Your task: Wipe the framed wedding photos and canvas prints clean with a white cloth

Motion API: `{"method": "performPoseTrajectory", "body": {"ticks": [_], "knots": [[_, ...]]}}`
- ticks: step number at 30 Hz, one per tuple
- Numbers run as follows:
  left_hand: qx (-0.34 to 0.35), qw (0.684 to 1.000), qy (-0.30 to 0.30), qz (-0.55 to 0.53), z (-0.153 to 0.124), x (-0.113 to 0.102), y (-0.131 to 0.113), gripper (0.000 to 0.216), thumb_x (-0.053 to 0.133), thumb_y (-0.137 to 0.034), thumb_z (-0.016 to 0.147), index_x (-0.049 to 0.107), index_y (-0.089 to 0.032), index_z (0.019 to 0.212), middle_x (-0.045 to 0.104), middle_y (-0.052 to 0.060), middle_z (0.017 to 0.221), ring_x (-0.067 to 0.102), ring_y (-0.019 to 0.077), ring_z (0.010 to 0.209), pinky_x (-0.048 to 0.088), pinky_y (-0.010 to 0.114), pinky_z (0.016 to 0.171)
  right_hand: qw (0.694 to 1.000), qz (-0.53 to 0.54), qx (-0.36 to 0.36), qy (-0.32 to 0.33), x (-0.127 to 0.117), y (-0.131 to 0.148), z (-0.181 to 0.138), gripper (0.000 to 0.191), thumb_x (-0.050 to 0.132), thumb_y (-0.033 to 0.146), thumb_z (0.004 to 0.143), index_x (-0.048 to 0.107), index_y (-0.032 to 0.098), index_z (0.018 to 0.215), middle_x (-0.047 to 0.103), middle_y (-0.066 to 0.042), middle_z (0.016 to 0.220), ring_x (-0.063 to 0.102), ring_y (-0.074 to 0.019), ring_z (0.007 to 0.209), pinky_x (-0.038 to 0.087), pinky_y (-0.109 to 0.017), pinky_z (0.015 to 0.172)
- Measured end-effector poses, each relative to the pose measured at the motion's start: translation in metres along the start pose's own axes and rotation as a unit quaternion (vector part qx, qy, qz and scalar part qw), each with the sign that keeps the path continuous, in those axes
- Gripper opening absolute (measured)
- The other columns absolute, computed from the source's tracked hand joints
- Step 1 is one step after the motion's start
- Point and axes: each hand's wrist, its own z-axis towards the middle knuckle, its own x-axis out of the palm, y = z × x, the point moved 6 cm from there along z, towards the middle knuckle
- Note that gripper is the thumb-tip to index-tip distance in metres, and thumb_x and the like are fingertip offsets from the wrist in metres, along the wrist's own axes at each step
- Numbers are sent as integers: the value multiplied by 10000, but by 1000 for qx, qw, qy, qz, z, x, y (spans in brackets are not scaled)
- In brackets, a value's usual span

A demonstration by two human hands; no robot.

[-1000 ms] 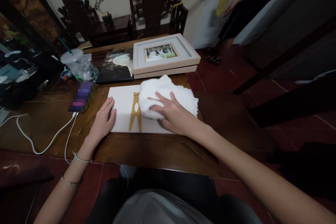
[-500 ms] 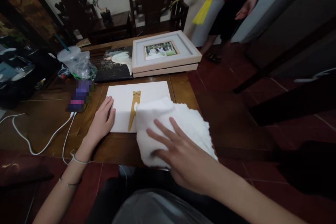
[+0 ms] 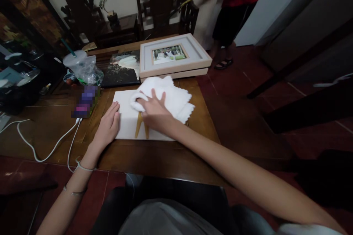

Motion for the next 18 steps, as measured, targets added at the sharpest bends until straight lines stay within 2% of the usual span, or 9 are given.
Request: {"method": "performPoseTrajectory", "body": {"ticks": [3,7,9,12,15,18], "knots": [[-1,1000,-8,-4,0,0,1,501,299,-286,1046,503,-75,1452,484,212,1557,408,270,1496,303,537,1253,994,-49,-93,3,11,32,-4,639,482,-9,720,669,147,1311,391,-130,1622,159,-522,1505,159,-841,1115],[8,1000,0,1,-1,1,1,475,329,-252,1036,509,-109,1451,477,190,1568,391,260,1506,292,523,1261,972,-28,-230,34,20,47,-56,549,498,3,706,741,176,1167,445,-110,1592,200,-510,1500,187,-838,1108],[7,1000,13,3,-1,2,2,477,341,-227,1027,497,-94,1458,455,202,1580,368,268,1517,280,527,1265,957,15,-282,62,17,47,-85,503,501,2,680,762,183,1070,479,-88,1571,200,-476,1511,164,-812,1139],[6,1000,25,-1,-1,4,3,480,353,-224,1027,477,-93,1472,424,203,1600,337,272,1532,272,533,1267,931,87,-337,105,6,36,-108,451,508,16,623,756,212,945,567,-43,1501,262,-361,1522,121,-699,1221],[7,1000,17,-2,-1,4,3,475,356,-218,1026,481,-116,1472,430,183,1602,343,269,1530,274,538,1265,921,123,-354,108,-2,13,-99,462,494,28,601,738,229,937,614,-33,1452,355,-275,1494,141,-605,1252],[7,1000,9,3,-2,4,3,484,352,-206,1016,494,-84,1463,449,202,1584,363,270,1520,282,525,1265,945,94,-310,41,-5,-10,-68,485,489,36,637,727,206,1024,578,-89,1487,341,-296,1499,172,-640,1232]]}}
